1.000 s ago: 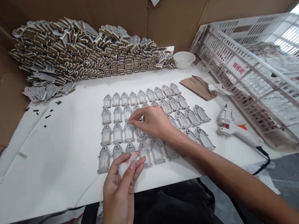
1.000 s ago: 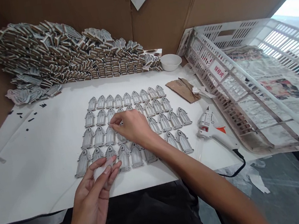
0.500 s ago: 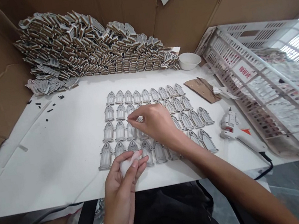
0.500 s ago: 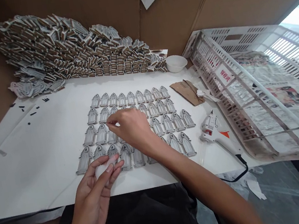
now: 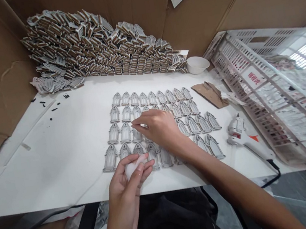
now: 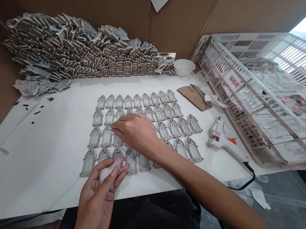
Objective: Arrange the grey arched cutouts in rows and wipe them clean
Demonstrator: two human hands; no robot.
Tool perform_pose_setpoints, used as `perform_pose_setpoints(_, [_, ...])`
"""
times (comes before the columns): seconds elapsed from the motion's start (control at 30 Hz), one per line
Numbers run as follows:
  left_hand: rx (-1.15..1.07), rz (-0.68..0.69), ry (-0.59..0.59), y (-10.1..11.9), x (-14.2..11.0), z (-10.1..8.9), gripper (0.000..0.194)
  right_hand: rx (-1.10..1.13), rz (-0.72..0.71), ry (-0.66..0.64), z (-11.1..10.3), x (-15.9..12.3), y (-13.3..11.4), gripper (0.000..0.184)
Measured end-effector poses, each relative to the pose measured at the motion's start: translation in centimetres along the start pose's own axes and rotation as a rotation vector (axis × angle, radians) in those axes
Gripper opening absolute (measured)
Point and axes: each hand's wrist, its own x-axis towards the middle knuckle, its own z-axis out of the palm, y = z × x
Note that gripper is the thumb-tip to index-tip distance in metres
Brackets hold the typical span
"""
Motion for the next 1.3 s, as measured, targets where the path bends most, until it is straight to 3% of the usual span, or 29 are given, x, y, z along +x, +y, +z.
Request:
perform_pose_setpoints(0.2, [-0.001,0.000,0.005,0.0,0.0,0.0,0.049,0.187,0.041,0.005,-0.5,-0.5,0.4,0.016])
perform_pose_setpoints(0.33, [0.009,0.003,0.014,0.1,-0.1,0.1,0.050,0.349,0.109,-0.012,-1.9,-0.7,1.8,0.014])
perform_pose_setpoints(0.5, [0.021,0.008,0.021,0.1,0.0,0.1,0.049,0.467,0.195,-0.176,-3.5,-0.8,4.5,0.012])
perform_pose_setpoints(0.67, [0.036,0.007,0.020,-0.1,0.0,0.1,0.047,0.638,0.285,-0.310,-3.0,-0.9,5.8,0.019])
perform_pose_setpoints(1.3, [0.030,0.021,0.015,-0.2,0.0,0.0,0.046,0.608,0.238,-0.268,-2.3,-0.9,5.5,0.018])
